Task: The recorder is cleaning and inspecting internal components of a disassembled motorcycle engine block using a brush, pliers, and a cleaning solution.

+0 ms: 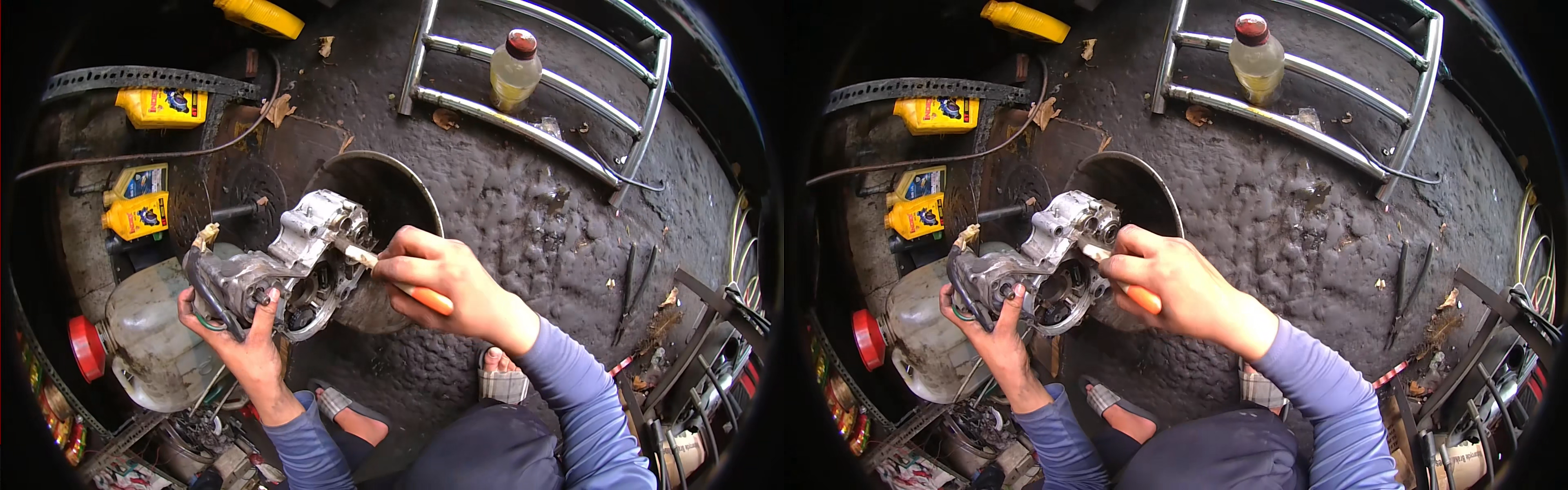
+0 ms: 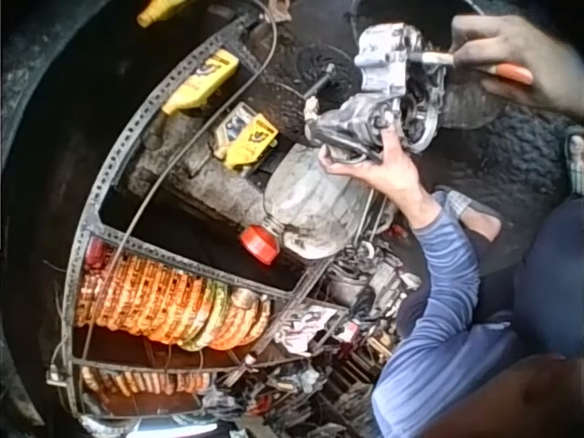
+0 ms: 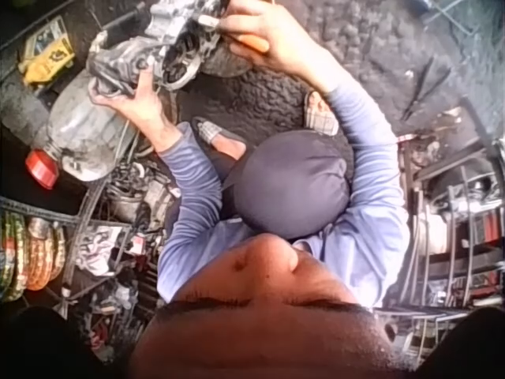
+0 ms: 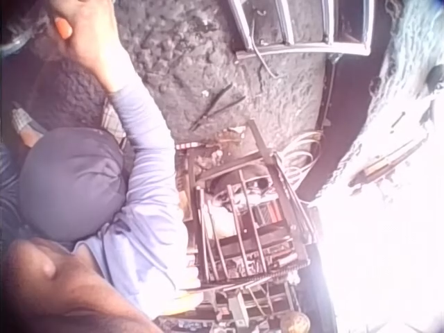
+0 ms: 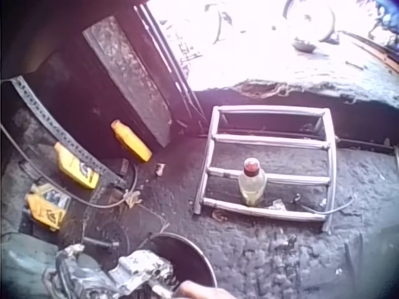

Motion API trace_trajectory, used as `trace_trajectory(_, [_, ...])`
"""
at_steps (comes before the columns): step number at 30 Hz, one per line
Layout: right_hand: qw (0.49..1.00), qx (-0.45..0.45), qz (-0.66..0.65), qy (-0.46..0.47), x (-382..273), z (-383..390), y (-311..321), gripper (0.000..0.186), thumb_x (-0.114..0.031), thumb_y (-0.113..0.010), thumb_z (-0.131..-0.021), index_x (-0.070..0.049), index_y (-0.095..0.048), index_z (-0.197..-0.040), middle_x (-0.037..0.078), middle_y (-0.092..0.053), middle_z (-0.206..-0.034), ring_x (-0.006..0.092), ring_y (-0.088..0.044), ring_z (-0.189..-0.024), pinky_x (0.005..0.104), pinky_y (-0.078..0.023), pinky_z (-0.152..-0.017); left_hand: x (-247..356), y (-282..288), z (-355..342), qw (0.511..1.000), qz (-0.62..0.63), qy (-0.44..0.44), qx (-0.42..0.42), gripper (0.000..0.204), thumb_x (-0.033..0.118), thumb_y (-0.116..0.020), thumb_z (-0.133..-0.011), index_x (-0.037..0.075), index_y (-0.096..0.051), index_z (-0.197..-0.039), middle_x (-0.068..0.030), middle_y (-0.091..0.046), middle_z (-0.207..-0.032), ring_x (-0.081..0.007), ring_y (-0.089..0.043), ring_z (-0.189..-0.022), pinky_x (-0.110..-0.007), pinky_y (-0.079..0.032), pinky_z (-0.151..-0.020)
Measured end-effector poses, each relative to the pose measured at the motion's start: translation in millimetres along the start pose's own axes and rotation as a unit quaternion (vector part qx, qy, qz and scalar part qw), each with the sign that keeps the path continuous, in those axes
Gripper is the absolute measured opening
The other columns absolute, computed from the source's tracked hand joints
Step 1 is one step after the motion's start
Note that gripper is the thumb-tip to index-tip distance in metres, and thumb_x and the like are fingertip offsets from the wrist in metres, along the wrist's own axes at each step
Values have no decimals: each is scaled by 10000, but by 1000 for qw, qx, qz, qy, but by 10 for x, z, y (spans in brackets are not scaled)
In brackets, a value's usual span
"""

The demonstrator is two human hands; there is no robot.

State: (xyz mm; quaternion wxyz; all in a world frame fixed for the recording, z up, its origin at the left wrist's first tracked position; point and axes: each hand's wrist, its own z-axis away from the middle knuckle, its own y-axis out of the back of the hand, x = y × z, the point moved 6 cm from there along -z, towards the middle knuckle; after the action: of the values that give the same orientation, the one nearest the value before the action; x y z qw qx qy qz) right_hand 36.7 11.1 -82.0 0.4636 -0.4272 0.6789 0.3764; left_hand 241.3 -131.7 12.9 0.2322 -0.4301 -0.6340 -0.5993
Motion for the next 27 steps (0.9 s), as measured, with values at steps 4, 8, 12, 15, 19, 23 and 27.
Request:
trace_trajectory(4, [999, 35, -19, -3, -2, -45, 50, 233, -14, -728, -777, -28, -673, -1003, 117, -586, -879, 318, -637, -748, 395, -519, -663, -4, 17, -13, 1000, -1, 1, -4, 922, -45, -865, -716, 105, -317, -1442, -114, -475, -1363, -221, -493, -1212, -357, -373, -1086])
trace_trajectory(8, [994, 90, -60, -31, 44, 16, 45, 152, -7, -712, -795, -10, -686, -945, 117, -621, -845, 281, -654, -762, 362, -522, -675, -71, 66, -22, 1000, -4, -6, -2, 922, -39, -868, -716, 107, -319, -1442, -110, -473, -1362, -224, -492, -1215, -357, -371, -1090])
trace_trajectory(12, [983, 136, -98, -69, 118, 78, -29, 103, 13, -703, -811, 12, -700, -914, 109, -675, -858, 223, -678, -781, 331, -529, -713, -133, 122, 6, 1000, 15, -13, 7, 914, -60, -856, -716, 109, -328, -1443, -115, -490, -1366, -231, -507, -1222, -375, -396, -1090])
trace_trajectory(15, [984, 108, -101, -99, 94, 74, -29, 98, 8, -699, -824, 15, -701, -921, 110, -678, -864, 222, -678, -796, 331, -525, -722, -168, 149, 7, 999, 38, -8, 16, 918, -53, -867, -704, 110, -334, -1434, -105, -473, -1363, -229, -483, -1235, -375, -382, -1099])
trace_trajectory(19, [983, 133, -112, -58, 82, 69, -137, 109, 21, -700, -812, 4, -695, -920, 105, -661, -856, 245, -658, -758, 344, -516, -697, -170, 176, 18, 999, 31, -8, 29, 920, -82, -859, -696, 115, -341, -1431, -106, -474, -1358, -229, -496, -1223, -376, -401, -1086])
trace_trajectory(23, [988, 113, -59, -82, -17, 167, -166, 137, -21, -705, -796, -15, -674, -928, 126, -598, -838, 312, -638, -748, 385, -517, -681, -187, 164, 8, 999, 30, -3, 26, 909, -114, -836, -703, 111, -341, -1432, -116, -506, -1359, -237, -531, -1208, -374, -438, -1059])
trace_trajectory(27, [999, 42, 2, -30, -175, 236, -384, 242, 25, -716, -763, -27, -679, -997, 107, -588, -907, 276, -655, -731, 368, -547, -642, -119, 176, -6, 997, 62, 3, 38, 931, -110, -850, -678, 119, -345, -1427, -108, -471, -1358, -232, -509, -1210, -376, -414, -1080])
